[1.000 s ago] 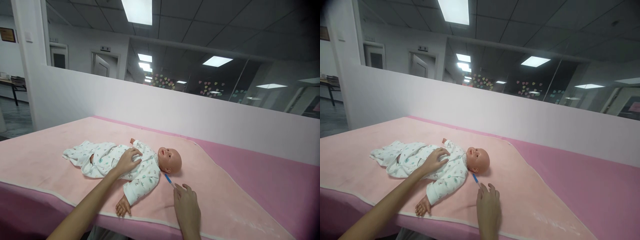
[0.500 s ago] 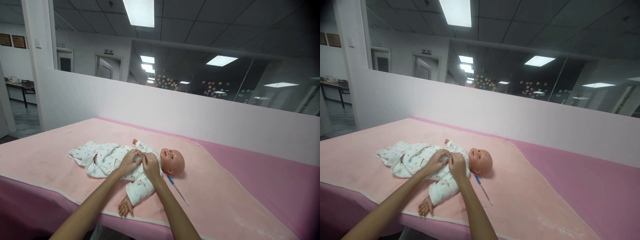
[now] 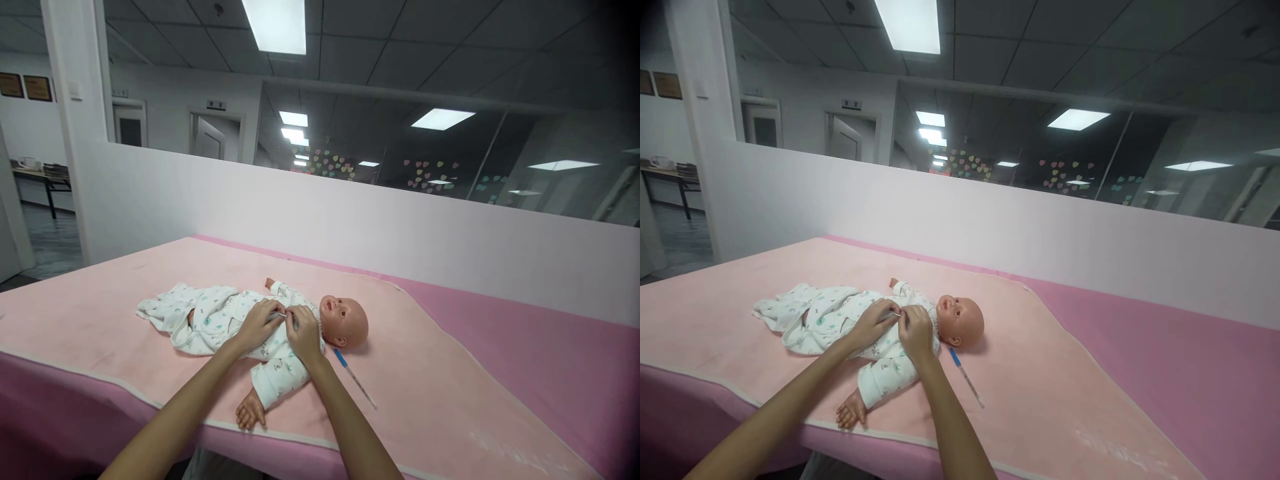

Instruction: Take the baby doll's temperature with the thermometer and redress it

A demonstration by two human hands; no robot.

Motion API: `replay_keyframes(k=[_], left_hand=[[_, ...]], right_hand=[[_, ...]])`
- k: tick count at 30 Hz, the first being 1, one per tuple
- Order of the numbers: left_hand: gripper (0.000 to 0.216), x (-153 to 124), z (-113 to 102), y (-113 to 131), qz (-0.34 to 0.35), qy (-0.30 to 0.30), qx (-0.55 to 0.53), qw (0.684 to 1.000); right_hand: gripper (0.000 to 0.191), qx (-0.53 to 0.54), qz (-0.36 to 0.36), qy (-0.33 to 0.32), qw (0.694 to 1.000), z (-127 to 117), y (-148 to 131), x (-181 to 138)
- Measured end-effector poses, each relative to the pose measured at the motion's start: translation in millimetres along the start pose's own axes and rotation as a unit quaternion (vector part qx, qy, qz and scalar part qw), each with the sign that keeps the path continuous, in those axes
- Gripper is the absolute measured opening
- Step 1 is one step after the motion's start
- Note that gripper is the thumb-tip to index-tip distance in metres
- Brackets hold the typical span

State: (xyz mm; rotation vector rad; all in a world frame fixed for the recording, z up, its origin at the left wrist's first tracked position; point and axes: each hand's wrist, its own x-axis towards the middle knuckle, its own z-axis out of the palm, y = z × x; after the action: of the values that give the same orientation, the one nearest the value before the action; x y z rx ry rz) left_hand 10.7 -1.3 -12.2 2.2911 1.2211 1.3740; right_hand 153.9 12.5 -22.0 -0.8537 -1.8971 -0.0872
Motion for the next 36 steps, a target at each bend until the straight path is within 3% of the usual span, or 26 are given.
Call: replay_keyframes(k=[12,25,36], left_hand=[[0.014,1.9,3.2,-3.8,0.005,0.001,0.003,1.0],[0.012,0.9,1.8,-1.0,-0.049,0.016,-0.099,0.994],[0.01,-1.2,2.5,-2.5,-0.047,0.051,-0.053,0.996]], right_hand=[[0.019,0.0,-0.007,0.003,1.0,2.2,1.3,-0.1],[0.019,-0.004,-0.007,0.01,1.0,3.7,3.6,-0.6],[0.016,-0.005,-0.035,0.033,0.999,5.7,2.9,-1.7]])
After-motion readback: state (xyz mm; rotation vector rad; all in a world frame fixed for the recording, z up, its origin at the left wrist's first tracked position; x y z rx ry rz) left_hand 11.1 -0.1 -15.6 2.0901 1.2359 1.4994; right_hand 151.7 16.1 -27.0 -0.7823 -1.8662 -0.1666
